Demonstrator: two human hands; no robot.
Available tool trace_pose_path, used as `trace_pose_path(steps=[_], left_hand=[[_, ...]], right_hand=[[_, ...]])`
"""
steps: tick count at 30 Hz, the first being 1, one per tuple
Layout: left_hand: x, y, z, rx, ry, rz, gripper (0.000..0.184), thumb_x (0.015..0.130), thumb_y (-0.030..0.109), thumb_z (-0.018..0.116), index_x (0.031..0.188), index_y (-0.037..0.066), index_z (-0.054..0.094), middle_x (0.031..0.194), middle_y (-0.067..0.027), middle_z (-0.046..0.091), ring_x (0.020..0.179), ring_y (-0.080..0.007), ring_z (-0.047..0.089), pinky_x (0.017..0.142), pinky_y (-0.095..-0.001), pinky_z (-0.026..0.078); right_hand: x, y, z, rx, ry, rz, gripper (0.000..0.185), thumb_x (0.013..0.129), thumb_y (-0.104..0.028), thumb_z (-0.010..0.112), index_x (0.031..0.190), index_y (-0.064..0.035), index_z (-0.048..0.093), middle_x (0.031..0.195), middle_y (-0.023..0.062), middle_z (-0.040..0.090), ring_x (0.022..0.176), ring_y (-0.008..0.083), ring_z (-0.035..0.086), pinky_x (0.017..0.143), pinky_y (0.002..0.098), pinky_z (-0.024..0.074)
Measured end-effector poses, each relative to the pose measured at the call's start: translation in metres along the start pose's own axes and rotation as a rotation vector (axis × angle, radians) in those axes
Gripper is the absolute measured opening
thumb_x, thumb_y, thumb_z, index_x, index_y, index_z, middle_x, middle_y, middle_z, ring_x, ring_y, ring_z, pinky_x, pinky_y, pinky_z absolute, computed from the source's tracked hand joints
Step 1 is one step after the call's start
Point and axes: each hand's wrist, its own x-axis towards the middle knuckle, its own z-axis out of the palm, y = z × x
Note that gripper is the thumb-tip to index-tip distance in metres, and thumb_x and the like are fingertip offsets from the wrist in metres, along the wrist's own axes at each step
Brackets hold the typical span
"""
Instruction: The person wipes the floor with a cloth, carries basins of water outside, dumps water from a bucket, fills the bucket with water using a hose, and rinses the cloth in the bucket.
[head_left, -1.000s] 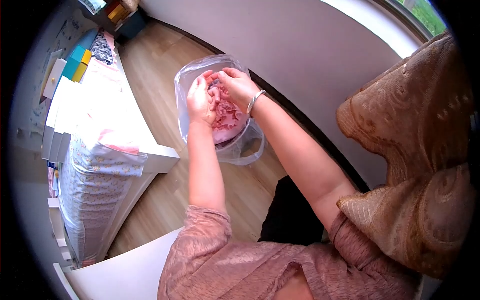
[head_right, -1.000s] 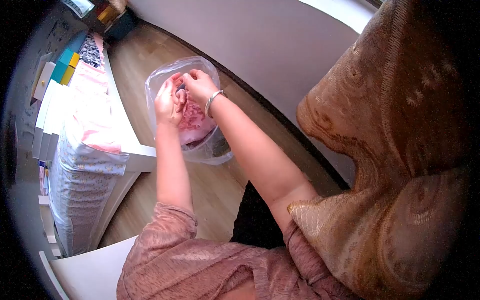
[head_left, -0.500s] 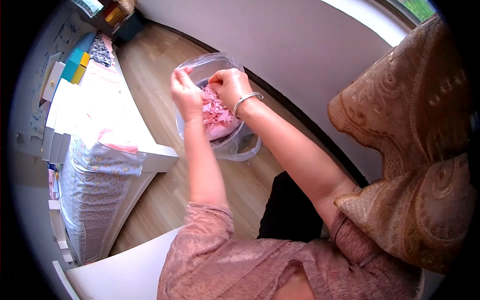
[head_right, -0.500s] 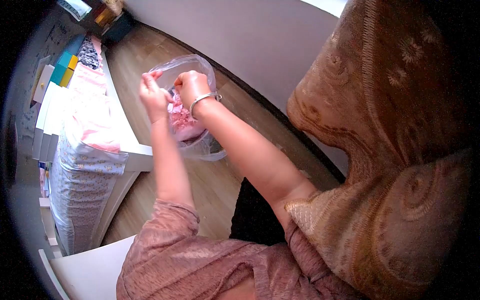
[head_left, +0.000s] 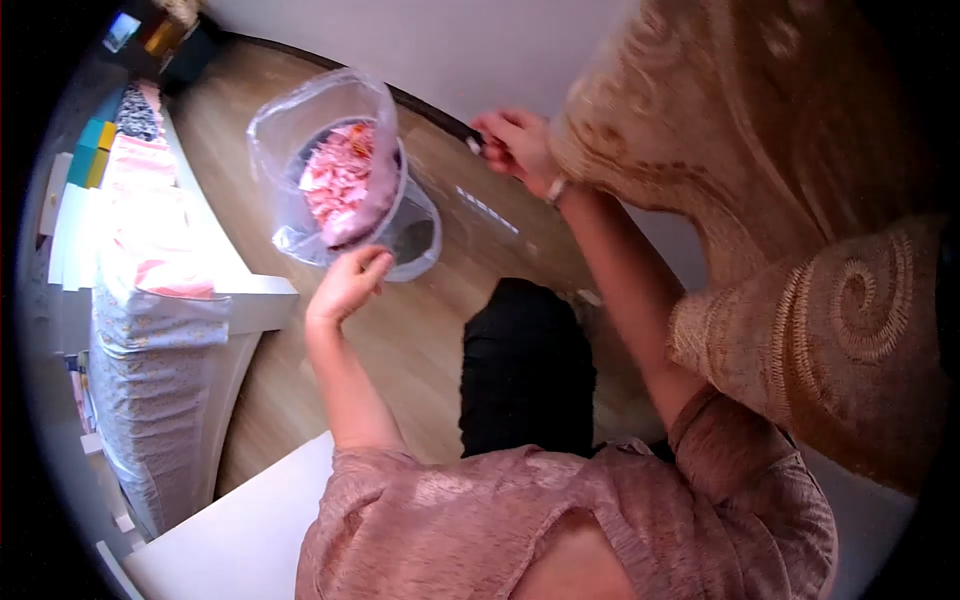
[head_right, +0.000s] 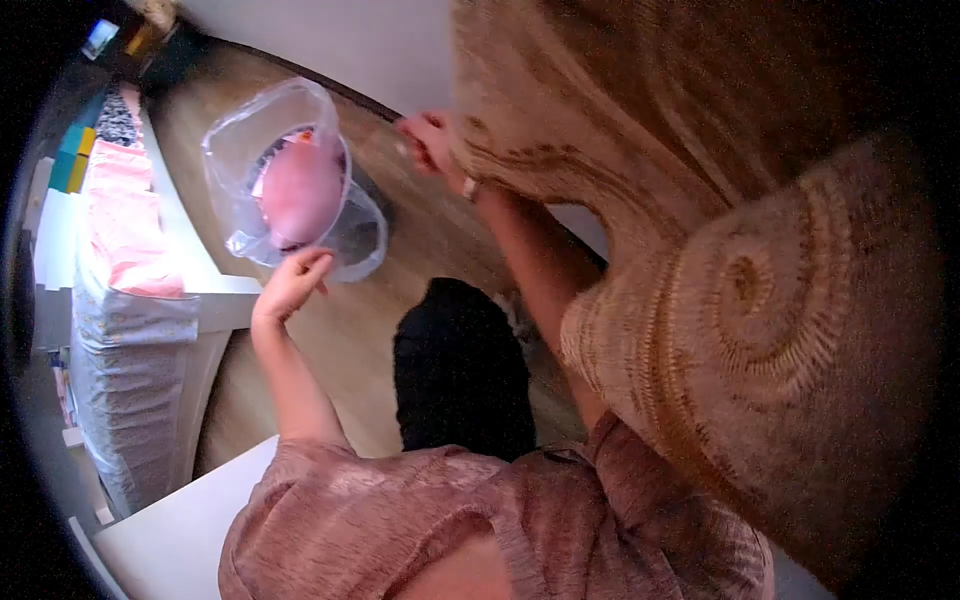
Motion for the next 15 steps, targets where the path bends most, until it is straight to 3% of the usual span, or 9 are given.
trace_pose_path(steps=[1, 4, 5, 7, 9, 11, 12, 13, 15], left_hand=[[0.010, -0.015, 0.004, 0.057, 0.110, 0.096, 0.029, 0.079, 0.023, 0.051, 0.094, -0.001, 0.054, 0.070, -0.0032, 0.056, 0.054, -0.0088, 0.048, 0.051, -0.0231, 0.040], [0.011, 0.001, 0.012, 0.092, 0.156, -0.109, 0.030, 0.077, 0.024, 0.052, 0.095, 0.000, 0.054, 0.075, -0.0083, 0.058, 0.065, -0.0140, 0.051, 0.062, -0.0274, 0.042], [0.024, -0.025, 0.017, 0.216, 0.251, 0.054, 0.031, 0.077, 0.024, 0.052, 0.096, 0.000, 0.054, 0.079, -0.0123, 0.059, 0.066, -0.0173, 0.053, 0.063, -0.0285, 0.042], [0.035, -0.039, 0.033, 0.276, 0.388, 0.139, 0.029, 0.075, 0.022, 0.053, 0.095, 0.000, 0.054, 0.085, -0.0156, 0.058, 0.071, -0.0222, 0.055, 0.067, -0.0302, 0.042], [0.037, -0.050, 0.049, 0.302, 0.449, 0.168, 0.028, 0.075, 0.021, 0.053, 0.094, 0.001, 0.055, 0.087, -0.0156, 0.057, 0.075, -0.0241, 0.055, 0.069, -0.0308, 0.042], [0.035, -0.057, 0.072, 0.354, 0.416, 0.221, 0.024, 0.074, 0.019, 0.052, 0.090, 0.002, 0.056, 0.098, -0.0179, 0.053, 0.088, -0.0285, 0.052, 0.076, -0.0324, 0.040], [0.033, -0.062, 0.091, 0.380, 0.415, 0.229, 0.024, 0.074, 0.018, 0.053, 0.093, 0.005, 0.054, 0.114, -0.0195, 0.041, 0.099, -0.0319, 0.044, 0.083, -0.0344, 0.037], [0.019, -0.048, 0.107, 0.433, 0.457, 0.194, 0.027, 0.073, 0.017, 0.054, 0.097, 0.006, 0.052, 0.118, -0.0197, 0.036, 0.102, -0.0332, 0.041, 0.085, -0.0356, 0.036], [-0.004, -0.038, 0.128, 0.522, 0.570, 0.114, 0.035, 0.071, 0.011, 0.054, 0.105, 0.007, 0.047, 0.123, -0.0188, 0.029, 0.107, -0.0353, 0.035, 0.087, -0.0391, 0.033]], right_hand=[[-0.017, 0.020, -0.035, -0.215, 0.036, 0.016, 0.019, 0.082, -0.018, 0.047, 0.089, -0.0015, 0.053, 0.068, -0.0004, 0.047, 0.056, 0.0064, 0.043, 0.045, 0.0180, 0.0340], [-0.099, 0.071, -0.098, -0.663, 0.146, 0.201, 0.019, 0.081, -0.017, 0.046, 0.094, -0.0044, 0.053, 0.070, -0.0005, 0.049, 0.056, 0.0068, 0.043, 0.045, 0.0207, 0.0360], [-0.130, 0.111, -0.133, -0.665, 0.153, 0.223, 0.019, 0.081, -0.017, 0.046, 0.094, -0.0044, 0.053, 0.070, -0.0005, 0.049, 0.056, 0.0068, 0.043, 0.045, 0.0207, 0.0360], [-0.187, 0.199, -0.198, -1.072, 0.061, 0.257, 0.027, 0.077, -0.020, 0.050, 0.100, -0.0069, 0.052, 0.075, 0.0042, 0.054, 0.060, 0.0133, 0.050, 0.052, 0.0276, 0.0418], [-0.230, 0.224, -0.187, -1.116, 0.034, 0.310, 0.029, 0.075, -0.021, 0.051, 0.101, -0.0076, 0.052, 0.077, 0.0061, 0.054, 0.063, 0.0159, 0.051, 0.056, 0.0297, 0.0421], [-0.260, 0.235, -0.172, -1.220, -0.026, 0.375, 0.034, 0.073, -0.023, 0.053, 0.104, -0.0089, 0.051, 0.080, 0.0099, 0.055, 0.070, 0.0210, 0.053, 0.063, 0.0338, 0.0426], [-0.269, 0.236, -0.169, -1.276, -0.064, 0.408, 0.036, 0.072, -0.024, 0.054, 0.105, -0.0096, 0.051, 0.082, 0.0117, 0.056, 0.073, 0.0235, 0.054, 0.067, 0.0358, 0.0429], [-0.269, 0.239, -0.165, -1.286, -0.087, 0.412, 0.036, 0.072, -0.024, 0.054, 0.105, -0.0096, 0.051, 0.082, 0.0117, 0.056, 0.073, 0.0235, 0.054, 0.067, 0.0358, 0.0429], [-0.257, 0.249, -0.149, -1.344, -0.166, 0.253, 0.045, 0.070, -0.030, 0.056, 0.112, -0.0150, 0.045, 0.097, 0.0162, 0.051, 0.092, 0.0291, 0.048, 0.079, 0.0391, 0.0383]])
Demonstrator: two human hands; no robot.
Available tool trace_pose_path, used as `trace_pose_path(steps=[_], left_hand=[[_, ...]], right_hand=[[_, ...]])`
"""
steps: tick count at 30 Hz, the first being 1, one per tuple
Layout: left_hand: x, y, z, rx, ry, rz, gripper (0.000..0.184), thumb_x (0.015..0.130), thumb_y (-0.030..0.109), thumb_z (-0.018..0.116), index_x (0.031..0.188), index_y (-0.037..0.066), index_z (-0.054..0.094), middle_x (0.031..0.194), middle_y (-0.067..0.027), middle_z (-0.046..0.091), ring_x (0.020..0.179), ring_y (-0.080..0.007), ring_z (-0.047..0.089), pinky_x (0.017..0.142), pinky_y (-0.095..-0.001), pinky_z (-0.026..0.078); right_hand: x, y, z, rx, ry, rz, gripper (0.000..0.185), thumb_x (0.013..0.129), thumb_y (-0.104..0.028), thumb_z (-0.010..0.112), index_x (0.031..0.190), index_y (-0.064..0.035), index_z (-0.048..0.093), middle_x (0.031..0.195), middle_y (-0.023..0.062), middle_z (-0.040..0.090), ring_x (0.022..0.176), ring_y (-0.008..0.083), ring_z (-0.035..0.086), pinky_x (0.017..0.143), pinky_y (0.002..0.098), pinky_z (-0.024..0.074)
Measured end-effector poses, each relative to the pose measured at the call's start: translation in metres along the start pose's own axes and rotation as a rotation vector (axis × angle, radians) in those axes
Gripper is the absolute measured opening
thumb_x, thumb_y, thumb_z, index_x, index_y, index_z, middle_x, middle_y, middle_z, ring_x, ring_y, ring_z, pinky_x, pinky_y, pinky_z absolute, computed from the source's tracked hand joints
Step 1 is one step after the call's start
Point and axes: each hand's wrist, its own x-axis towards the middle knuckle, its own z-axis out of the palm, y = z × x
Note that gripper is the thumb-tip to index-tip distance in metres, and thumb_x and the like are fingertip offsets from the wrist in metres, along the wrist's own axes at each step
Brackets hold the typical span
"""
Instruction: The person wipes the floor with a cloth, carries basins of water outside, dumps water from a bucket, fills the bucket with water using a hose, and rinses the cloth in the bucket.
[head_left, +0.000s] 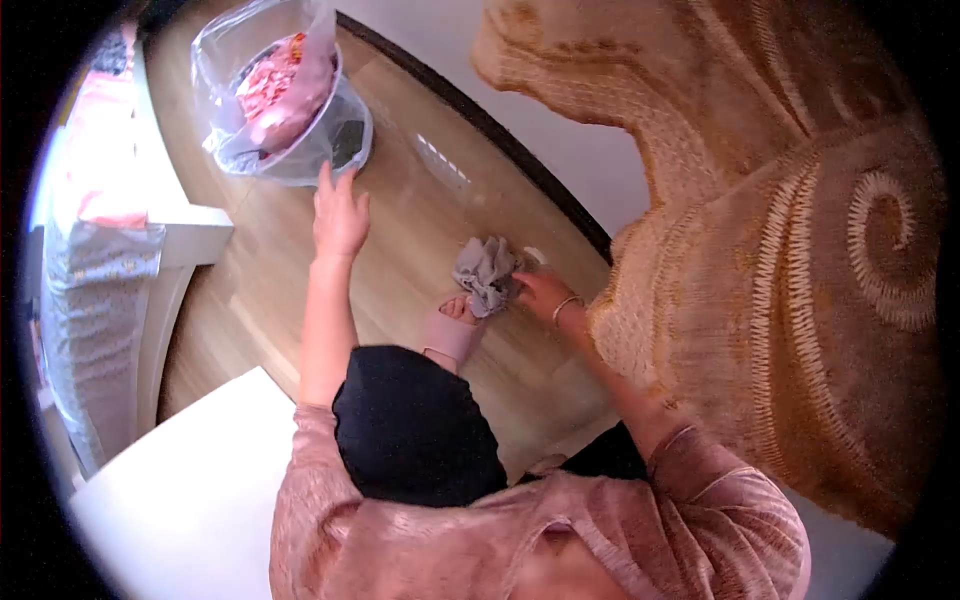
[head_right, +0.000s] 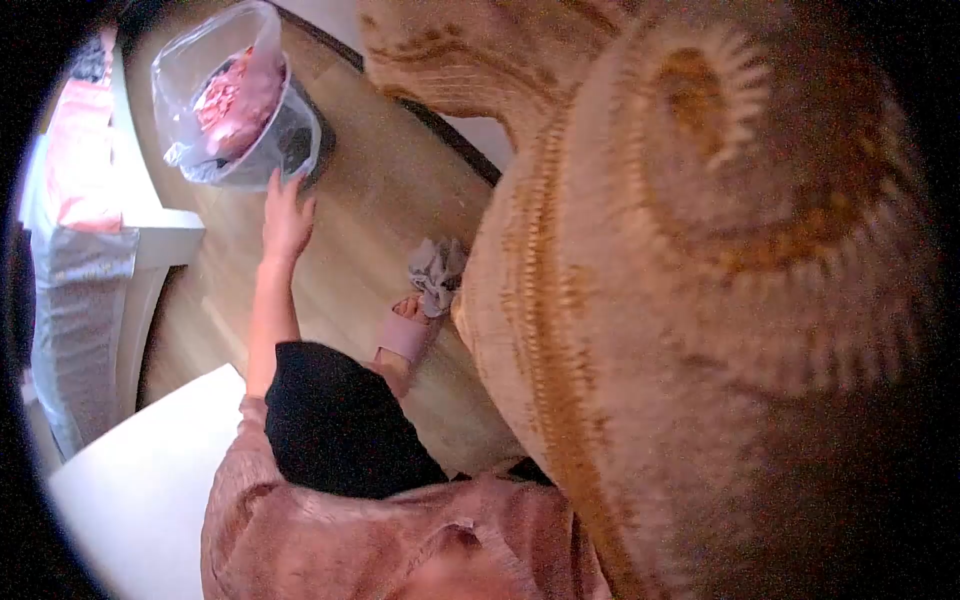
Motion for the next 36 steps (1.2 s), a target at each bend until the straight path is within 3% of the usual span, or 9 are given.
trace_pose_path(steps=[3, 7, 8, 13, 15, 24, 29, 31, 36], left_hand=[[-0.024, -0.010, -0.008, 0.189, 0.296, 0.037, 0.034, 0.070, 0.006, 0.053, 0.103, 0.004, 0.047, 0.122, -0.0187, 0.031, 0.108, -0.0355, 0.034, 0.089, -0.0403, 0.032], [-0.074, -0.017, -0.002, 0.024, 0.131, -0.018, 0.030, 0.068, 0.002, 0.051, 0.098, 0.003, 0.048, 0.118, -0.0194, 0.035, 0.107, -0.0357, 0.034, 0.089, -0.0403, 0.031], [-0.089, -0.020, 0.003, 0.021, 0.086, 0.040, 0.028, 0.068, 0.002, 0.051, 0.096, 0.002, 0.049, 0.117, -0.0193, 0.036, 0.107, -0.0354, 0.035, 0.089, -0.0399, 0.031], [-0.158, -0.018, -0.009, -0.105, -0.153, 0.074, 0.025, 0.068, 0.003, 0.052, 0.094, 0.002, 0.050, 0.115, -0.0190, 0.039, 0.106, -0.0342, 0.036, 0.088, -0.0389, 0.033], [-0.176, -0.032, -0.003, -0.092, -0.214, -0.055, 0.025, 0.068, 0.003, 0.053, 0.093, 0.001, 0.051, 0.115, -0.0192, 0.039, 0.106, -0.0337, 0.036, 0.088, -0.0381, 0.033], [-0.198, -0.075, 0.022, -0.183, -0.291, -0.179, 0.026, 0.068, 0.001, 0.052, 0.093, 0.001, 0.051, 0.115, -0.0191, 0.039, 0.106, -0.0340, 0.036, 0.088, -0.0367, 0.032], [-0.195, -0.079, 0.017, -0.122, -0.332, -0.143, 0.025, 0.068, 0.002, 0.053, 0.093, 0.002, 0.052, 0.113, -0.0175, 0.041, 0.105, -0.0326, 0.038, 0.086, -0.0364, 0.034], [-0.196, -0.079, 0.018, -0.100, -0.346, -0.133, 0.024, 0.068, 0.003, 0.053, 0.092, 0.003, 0.052, 0.112, -0.0169, 0.042, 0.104, -0.0320, 0.039, 0.086, -0.0364, 0.035], [-0.186, -0.068, 0.022, -0.148, -0.310, -0.034, 0.021, 0.068, 0.003, 0.053, 0.090, 0.003, 0.052, 0.106, -0.0151, 0.047, 0.099, -0.0308, 0.043, 0.082, -0.0363, 0.038]], right_hand=[[0.013, -0.076, -0.022, -0.240, 0.025, 0.137, 0.052, 0.070, -0.035, 0.056, 0.117, -0.0213, 0.039, 0.114, 0.0145, 0.042, 0.106, 0.0301, 0.038, 0.088, 0.0391, 0.0316], [0.027, -0.068, 0.028, -0.318, 0.042, 0.118, 0.050, 0.070, -0.040, 0.055, 0.114, -0.0219, 0.040, 0.126, 0.0126, 0.030, 0.114, 0.0311, 0.029, 0.095, 0.0395, 0.0233], [0.023, -0.026, 0.069, -0.331, 0.336, -0.102, 0.040, 0.070, -0.029, 0.056, 0.106, -0.0143, 0.046, 0.121, 0.0135, 0.035, 0.112, 0.0312, 0.032, 0.093, 0.0389, 0.0260], [-0.028, 0.003, 0.057, -0.083, 0.428, -0.049, 0.024, 0.064, 0.000, 0.050, 0.089, -0.0023, 0.050, 0.104, 0.0156, 0.048, 0.098, 0.0324, 0.043, 0.085, 0.0381, 0.0355], [-0.028, 0.009, 0.058, 0.228, 0.481, 0.284, 0.022, 0.064, 0.000, 0.050, 0.086, -0.0020, 0.051, 0.103, 0.0152, 0.048, 0.097, 0.0327, 0.043, 0.084, 0.0390, 0.0358], [0.111, -0.121, 0.049, -0.306, 0.294, -0.199, 0.036, 0.068, -0.021, 0.051, 0.103, -0.0118, 0.049, 0.117, 0.0098, 0.039, 0.109, 0.0264, 0.035, 0.087, 0.0428, 0.0310], [0.159, -0.084, 0.037, -0.596, 0.192, -0.218, 0.053, 0.074, -0.038, 0.046, 0.121, -0.0173, 0.031, 0.129, 0.0111, 0.023, 0.118, 0.0296, 0.022, 0.094, 0.0443, 0.0230], [0.152, -0.073, -0.010, -0.477, 0.050, 0.014, 0.053, 0.077, -0.038, 0.042, 0.124, -0.0179, 0.026, 0.131, 0.0115, 0.019, 0.120, 0.0316, 0.017, 0.096, 0.0432, 0.0194], [0.071, 0.032, -0.019, -0.508, 0.275, 0.071, 0.049, 0.081, -0.029, 0.040, 0.124, -0.0123, 0.026, 0.130, 0.0162, 0.020, 0.120, 0.0325, 0.016, 0.097, 0.0426, 0.0179]])
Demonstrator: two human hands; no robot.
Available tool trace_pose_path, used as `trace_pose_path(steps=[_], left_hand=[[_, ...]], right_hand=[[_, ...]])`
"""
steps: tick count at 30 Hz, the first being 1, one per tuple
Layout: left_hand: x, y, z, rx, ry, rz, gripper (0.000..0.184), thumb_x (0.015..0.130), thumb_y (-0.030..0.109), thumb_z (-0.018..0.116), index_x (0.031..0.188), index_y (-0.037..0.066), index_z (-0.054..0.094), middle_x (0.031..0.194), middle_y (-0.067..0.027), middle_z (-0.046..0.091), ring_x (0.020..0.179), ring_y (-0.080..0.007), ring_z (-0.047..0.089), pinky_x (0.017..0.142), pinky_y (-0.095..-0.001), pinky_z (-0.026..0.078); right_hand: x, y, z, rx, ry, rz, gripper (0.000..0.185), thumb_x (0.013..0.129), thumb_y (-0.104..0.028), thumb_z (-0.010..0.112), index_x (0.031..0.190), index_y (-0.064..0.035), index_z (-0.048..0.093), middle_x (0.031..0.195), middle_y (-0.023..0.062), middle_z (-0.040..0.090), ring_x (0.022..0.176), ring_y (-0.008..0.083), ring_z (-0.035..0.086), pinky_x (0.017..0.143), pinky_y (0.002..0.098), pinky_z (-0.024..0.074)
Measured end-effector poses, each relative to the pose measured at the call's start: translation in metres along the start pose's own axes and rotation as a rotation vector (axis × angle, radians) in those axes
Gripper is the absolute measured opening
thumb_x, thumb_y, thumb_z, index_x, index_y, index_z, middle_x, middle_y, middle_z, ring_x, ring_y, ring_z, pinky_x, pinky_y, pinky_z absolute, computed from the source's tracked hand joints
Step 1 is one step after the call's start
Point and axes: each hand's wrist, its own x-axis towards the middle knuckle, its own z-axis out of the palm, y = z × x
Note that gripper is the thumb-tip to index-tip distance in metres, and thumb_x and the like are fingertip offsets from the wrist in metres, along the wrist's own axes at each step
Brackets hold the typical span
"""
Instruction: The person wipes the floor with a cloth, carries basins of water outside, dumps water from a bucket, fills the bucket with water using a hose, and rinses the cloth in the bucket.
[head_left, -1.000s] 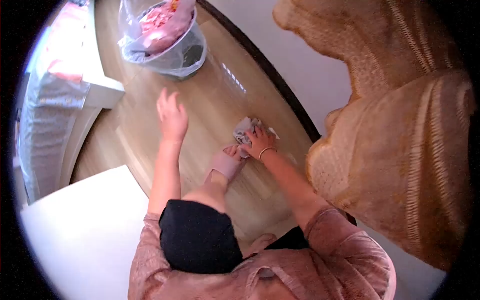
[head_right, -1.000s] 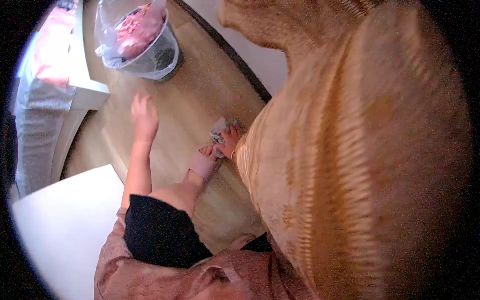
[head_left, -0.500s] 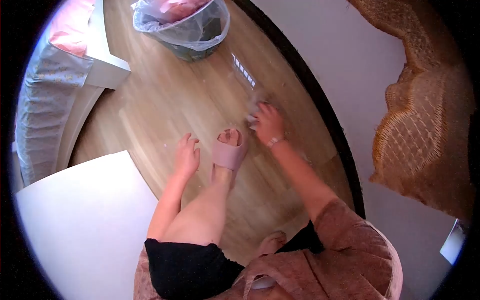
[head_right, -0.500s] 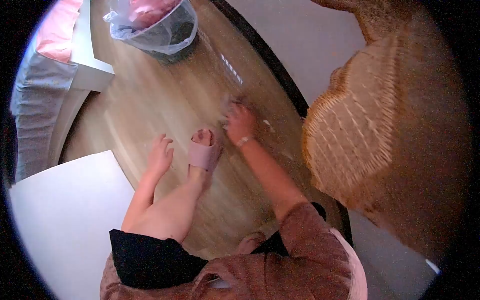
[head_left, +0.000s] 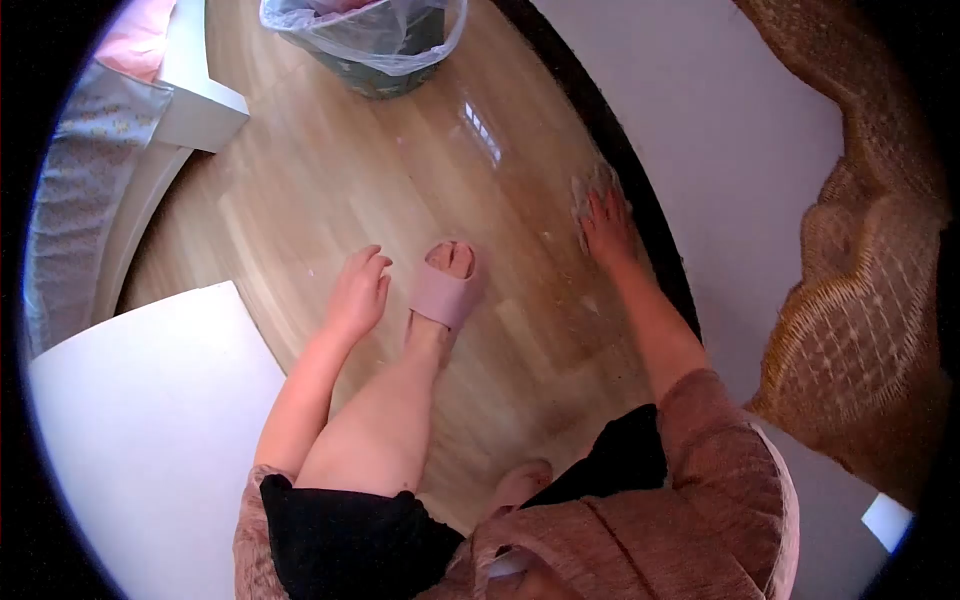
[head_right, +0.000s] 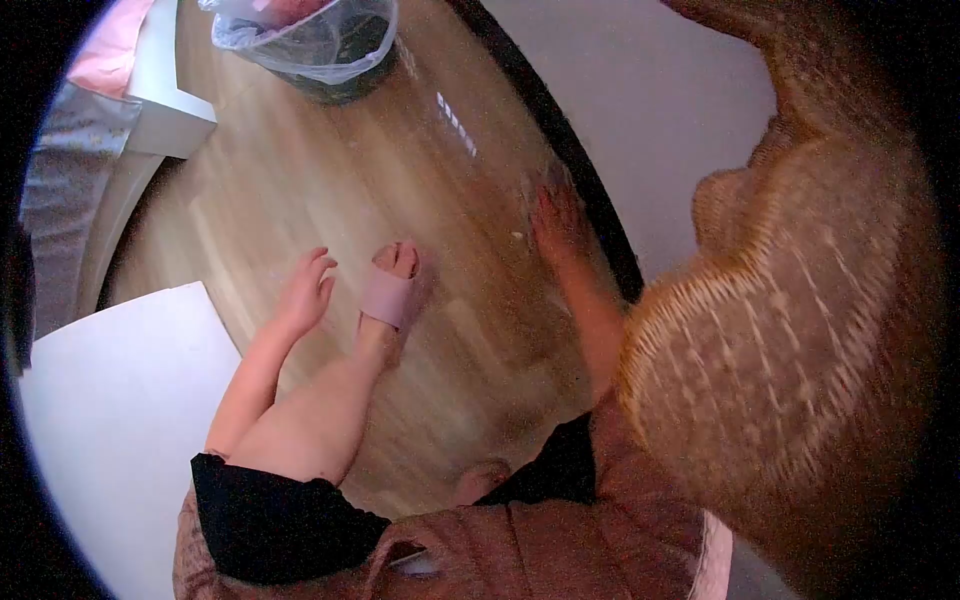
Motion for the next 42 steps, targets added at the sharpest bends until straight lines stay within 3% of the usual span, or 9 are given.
trace_pose_path(steps=[9, 11, 13, 18, 20, 24, 28, 33, 42], left_hand=[[0.009, 0.076, 0.006, -0.017, 0.036, 0.256, 0.019, 0.069, 0.006, 0.052, 0.088, 0.002, 0.053, 0.102, -0.0149, 0.050, 0.093, -0.0311, 0.046, 0.078, -0.0350, 0.040], [0.006, 0.088, 0.015, -0.040, 0.022, 0.254, 0.020, 0.069, 0.006, 0.052, 0.088, 0.002, 0.053, 0.101, -0.0141, 0.051, 0.093, -0.0309, 0.047, 0.078, -0.0349, 0.040], [0.005, 0.096, 0.021, -0.059, 0.007, 0.241, 0.021, 0.068, 0.005, 0.052, 0.089, 0.003, 0.054, 0.100, -0.0133, 0.051, 0.092, -0.0307, 0.047, 0.077, -0.0348, 0.040], [-0.005, 0.114, 0.018, -0.019, -0.160, 0.234, 0.018, 0.072, 0.004, 0.049, 0.090, 0.005, 0.052, 0.103, -0.0123, 0.049, 0.098, -0.0298, 0.043, 0.080, -0.0341, 0.038], [-0.009, 0.117, 0.026, 0.013, -0.173, 0.258, 0.018, 0.072, 0.003, 0.049, 0.090, 0.005, 0.053, 0.101, -0.0119, 0.050, 0.096, -0.0299, 0.044, 0.079, -0.0344, 0.039], [-0.014, 0.139, 0.030, 0.034, -0.144, 0.346, 0.016, 0.067, 0.001, 0.049, 0.082, 0.004, 0.054, 0.087, -0.0104, 0.054, 0.085, -0.0294, 0.048, 0.070, -0.0349, 0.041], [-0.015, 0.160, 0.035, 0.115, -0.228, 0.342, 0.015, 0.067, 0.001, 0.049, 0.081, 0.004, 0.054, 0.085, -0.0096, 0.055, 0.082, -0.0292, 0.049, 0.069, -0.0355, 0.041], [-0.011, 0.187, 0.027, 0.051, -0.293, 0.427, 0.011, 0.070, 0.003, 0.048, 0.077, 0.005, 0.055, 0.083, -0.0100, 0.055, 0.082, -0.0286, 0.049, 0.069, -0.0353, 0.042], [-0.036, 0.216, 0.036, 0.229, -0.350, 0.552, 0.012, 0.071, 0.006, 0.047, 0.081, 0.007, 0.054, 0.084, -0.0089, 0.055, 0.083, -0.0282, 0.050, 0.069, -0.0350, 0.042]], right_hand=[[-0.201, 0.083, 0.002, -0.044, -0.258, -0.543, 0.036, 0.078, -0.009, 0.042, 0.113, -0.0007, 0.040, 0.126, 0.0167, 0.029, 0.115, 0.0326, 0.029, 0.096, 0.0394, 0.0236], [-0.168, 0.042, -0.019, 1.240, -0.376, 0.398, 0.034, 0.076, -0.005, 0.044, 0.110, -0.0045, 0.045, 0.122, 0.0154, 0.035, 0.112, 0.0310, 0.033, 0.094, 0.0353, 0.0266], [-0.121, 0.034, -0.024, 0.470, -0.015, -0.264, 0.039, 0.074, -0.007, 0.048, 0.112, -0.0121, 0.045, 0.118, 0.0157, 0.039, 0.111, 0.0306, 0.034, 0.093, 0.0321, 0.0277], [-0.059, -0.016, 0.021, 0.322, 0.166, -0.319, 0.041, 0.073, -0.007, 0.047, 0.110, -0.0219, 0.047, 0.120, 0.0109, 0.037, 0.111, 0.0317, 0.033, 0.093, 0.0403, 0.0274], [-0.101, -0.034, -0.006, 0.027, -0.017, -0.394, 0.039, 0.072, -0.009, 0.046, 0.108, -0.0257, 0.048, 0.124, 0.0057, 0.033, 0.115, 0.0292, 0.028, 0.092, 0.0432, 0.0270], [-0.220, 0.035, 0.029, -0.034, -0.099, -0.943, 0.035, 0.072, -0.015, 0.048, 0.105, -0.0274, 0.048, 0.123, 0.0035, 0.034, 0.117, 0.0235, 0.027, 0.093, 0.0402, 0.0268], [-0.265, 0.088, -0.018, 0.148, -0.591, -0.712, 0.033, 0.072, -0.015, 0.048, 0.103, -0.0223, 0.050, 0.120, 0.0049, 0.039, 0.113, 0.0245, 0.032, 0.093, 0.0417, 0.0265], [-0.220, 0.113, -0.065, -0.068, -0.143, -0.503, 0.036, 0.073, -0.006, 0.043, 0.105, -0.0194, 0.051, 0.125, 0.0058, 0.034, 0.116, 0.0268, 0.029, 0.094, 0.0405, 0.0253], [-0.295, 0.175, -0.003, 0.237, -0.144, -0.202, 0.048, 0.067, -0.002, 0.049, 0.111, -0.0221, 0.047, 0.119, 0.0062, 0.040, 0.111, 0.0263, 0.033, 0.093, 0.0349, 0.0289]])
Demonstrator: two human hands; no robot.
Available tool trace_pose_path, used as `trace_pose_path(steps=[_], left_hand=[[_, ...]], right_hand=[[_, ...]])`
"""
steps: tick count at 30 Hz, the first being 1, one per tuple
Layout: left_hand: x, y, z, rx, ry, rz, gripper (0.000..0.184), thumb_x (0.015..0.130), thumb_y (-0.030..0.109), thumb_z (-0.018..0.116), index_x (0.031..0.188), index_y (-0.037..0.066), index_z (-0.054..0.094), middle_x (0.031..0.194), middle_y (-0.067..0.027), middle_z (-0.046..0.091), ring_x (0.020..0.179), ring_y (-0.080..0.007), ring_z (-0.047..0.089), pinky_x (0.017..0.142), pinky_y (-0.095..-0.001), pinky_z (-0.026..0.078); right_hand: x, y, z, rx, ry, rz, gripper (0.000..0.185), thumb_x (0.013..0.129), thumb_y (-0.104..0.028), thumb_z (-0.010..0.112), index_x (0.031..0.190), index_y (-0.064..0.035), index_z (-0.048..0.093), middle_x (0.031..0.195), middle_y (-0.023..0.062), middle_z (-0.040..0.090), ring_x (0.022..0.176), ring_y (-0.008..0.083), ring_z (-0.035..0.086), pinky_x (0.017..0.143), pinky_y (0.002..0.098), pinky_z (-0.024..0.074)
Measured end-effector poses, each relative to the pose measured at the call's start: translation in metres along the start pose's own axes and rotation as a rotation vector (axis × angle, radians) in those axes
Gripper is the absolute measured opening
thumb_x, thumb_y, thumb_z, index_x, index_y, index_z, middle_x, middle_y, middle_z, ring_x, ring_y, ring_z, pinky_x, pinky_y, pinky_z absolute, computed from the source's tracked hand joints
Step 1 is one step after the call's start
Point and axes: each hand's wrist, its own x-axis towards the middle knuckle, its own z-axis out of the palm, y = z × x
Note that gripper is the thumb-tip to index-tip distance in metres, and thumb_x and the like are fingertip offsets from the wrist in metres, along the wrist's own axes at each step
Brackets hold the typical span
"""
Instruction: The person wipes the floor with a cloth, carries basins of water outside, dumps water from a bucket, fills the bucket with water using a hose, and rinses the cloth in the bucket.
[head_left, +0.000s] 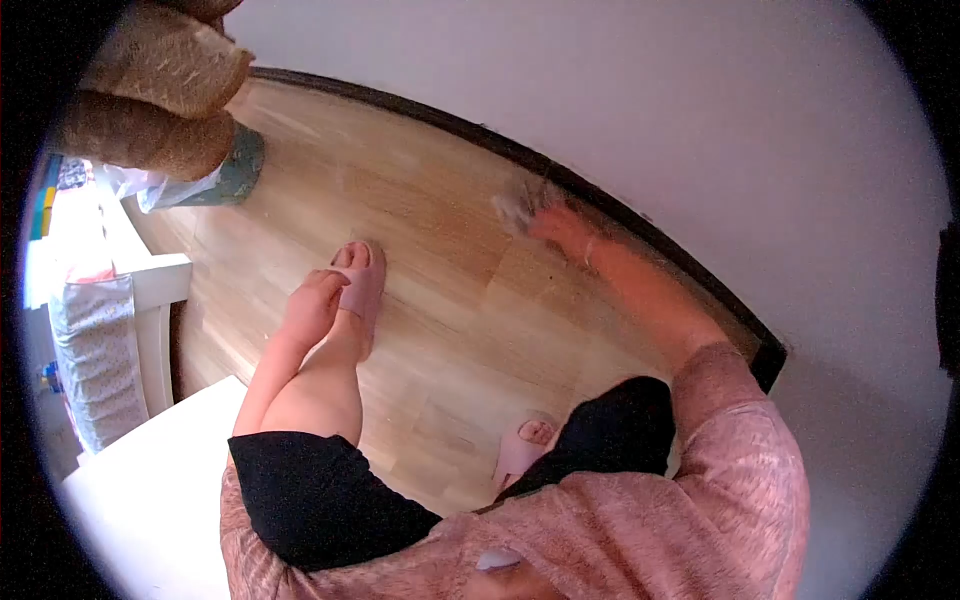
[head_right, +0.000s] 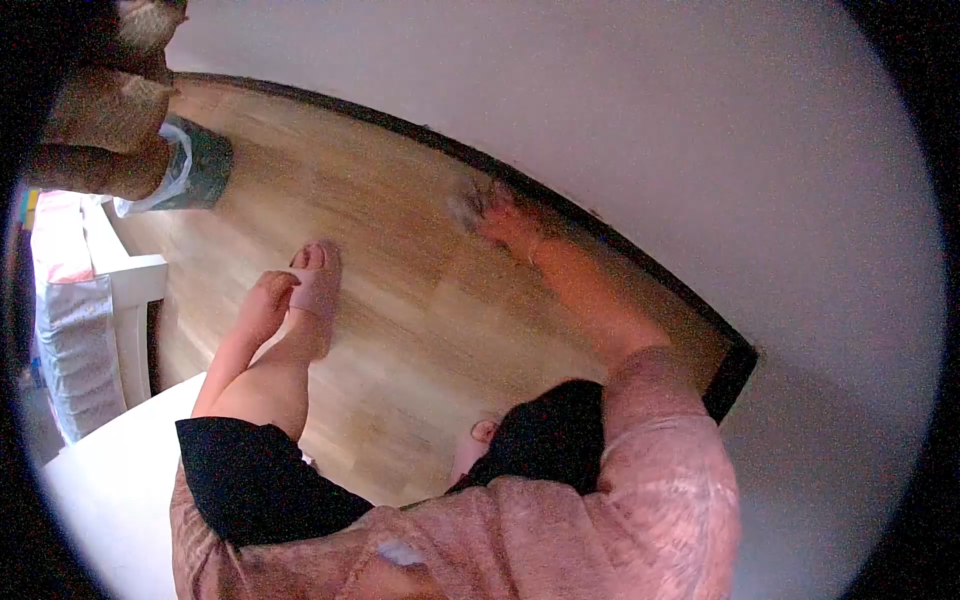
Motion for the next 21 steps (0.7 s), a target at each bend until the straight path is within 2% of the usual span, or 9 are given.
trace_pose_path(steps=[4, 6, 7, 9, 12, 15, 17, 19, 21], left_hand=[[-0.007, 0.005, -0.023, 0.019, -0.002, 0.025, 0.012, 0.071, 0.005, 0.047, 0.080, 0.007, 0.054, 0.083, -0.0102, 0.055, 0.083, -0.0280, 0.049, 0.068, -0.0354, 0.042], [0.001, 0.038, -0.045, 0.163, -0.079, 0.076, 0.013, 0.071, 0.005, 0.047, 0.082, 0.005, 0.054, 0.082, -0.0104, 0.055, 0.083, -0.0283, 0.049, 0.068, -0.0358, 0.042], [0.007, 0.050, -0.054, 0.221, -0.108, 0.099, 0.013, 0.071, 0.004, 0.047, 0.082, 0.005, 0.054, 0.082, -0.0107, 0.055, 0.084, -0.0284, 0.049, 0.068, -0.0361, 0.042], [0.037, 0.085, -0.062, 0.238, -0.184, 0.185, 0.014, 0.071, 0.004, 0.047, 0.083, 0.005, 0.054, 0.083, -0.0110, 0.054, 0.084, -0.0285, 0.049, 0.068, -0.0363, 0.042], [0.104, 0.105, -0.049, 0.342, -0.350, 0.309, 0.016, 0.071, 0.004, 0.046, 0.084, 0.005, 0.054, 0.084, -0.0112, 0.054, 0.084, -0.0285, 0.049, 0.069, -0.0367, 0.042], [0.125, 0.122, -0.020, 0.430, -0.386, 0.468, 0.015, 0.073, 0.007, 0.044, 0.085, 0.006, 0.054, 0.086, -0.0105, 0.055, 0.085, -0.0281, 0.050, 0.069, -0.0364, 0.042], [0.120, 0.152, -0.018, 0.547, -0.600, 0.515, 0.014, 0.075, 0.011, 0.043, 0.083, 0.007, 0.054, 0.089, -0.0099, 0.055, 0.086, -0.0280, 0.051, 0.069, -0.0377, 0.042], [0.119, 0.152, 0.005, 0.584, -0.688, 0.603, 0.014, 0.076, 0.014, 0.042, 0.082, 0.009, 0.054, 0.091, -0.0092, 0.055, 0.086, -0.0280, 0.051, 0.068, -0.0393, 0.043], [0.118, 0.170, 0.025, 0.625, -0.796, 0.483, 0.014, 0.076, 0.013, 0.042, 0.082, 0.009, 0.054, 0.091, -0.0085, 0.055, 0.086, -0.0274, 0.052, 0.068, -0.0401, 0.043]], right_hand=[[-0.099, -0.029, 0.002, -0.068, -0.270, -0.136, 0.046, 0.065, -0.002, 0.052, 0.108, -0.0190, 0.049, 0.114, 0.0073, 0.043, 0.105, 0.0274, 0.039, 0.091, 0.0370, 0.0304], [-0.162, -0.025, 0.009, 0.247, 0.059, -0.031, 0.042, 0.066, -0.003, 0.052, 0.106, -0.0175, 0.050, 0.110, 0.0086, 0.045, 0.103, 0.0286, 0.040, 0.089, 0.0386, 0.0321], [-0.183, -0.033, 0.002, 0.252, 0.065, -0.013, 0.042, 0.066, -0.003, 0.052, 0.106, -0.0175, 0.050, 0.110, 0.0086, 0.045, 0.103, 0.0286, 0.040, 0.089, 0.0386, 0.0321], [-0.214, -0.033, -0.016, 0.160, 0.253, 0.407, 0.039, 0.075, -0.021, 0.051, 0.113, -0.0234, 0.044, 0.120, 0.0086, 0.039, 0.109, 0.0269, 0.037, 0.089, 0.0380, 0.0326], [-0.230, -0.018, -0.038, 0.102, 0.333, 0.688, 0.036, 0.072, -0.011, 0.049, 0.108, -0.0173, 0.049, 0.115, 0.0117, 0.042, 0.106, 0.0290, 0.039, 0.089, 0.0397, 0.0317], [-0.225, 0.008, -0.007, 0.140, 0.390, 0.840, 0.032, 0.077, -0.017, 0.046, 0.109, -0.0184, 0.048, 0.117, 0.0125, 0.040, 0.104, 0.0297, 0.040, 0.087, 0.0399, 0.0332], [-0.201, -0.003, -0.007, -0.066, 0.315, 0.799, 0.035, 0.075, -0.019, 0.046, 0.110, -0.0198, 0.046, 0.114, 0.0107, 0.044, 0.102, 0.0283, 0.042, 0.085, 0.0387, 0.0352], [-0.181, -0.031, 0.000, 0.039, 0.298, 0.679, 0.035, 0.074, -0.015, 0.045, 0.109, -0.0191, 0.047, 0.109, 0.0104, 0.046, 0.098, 0.0258, 0.044, 0.082, 0.0381, 0.0372], [-0.181, -0.060, 0.029, -0.020, 0.346, 0.521, 0.034, 0.075, -0.013, 0.043, 0.108, -0.0185, 0.048, 0.107, 0.0102, 0.047, 0.096, 0.0245, 0.046, 0.080, 0.0377, 0.0388]])
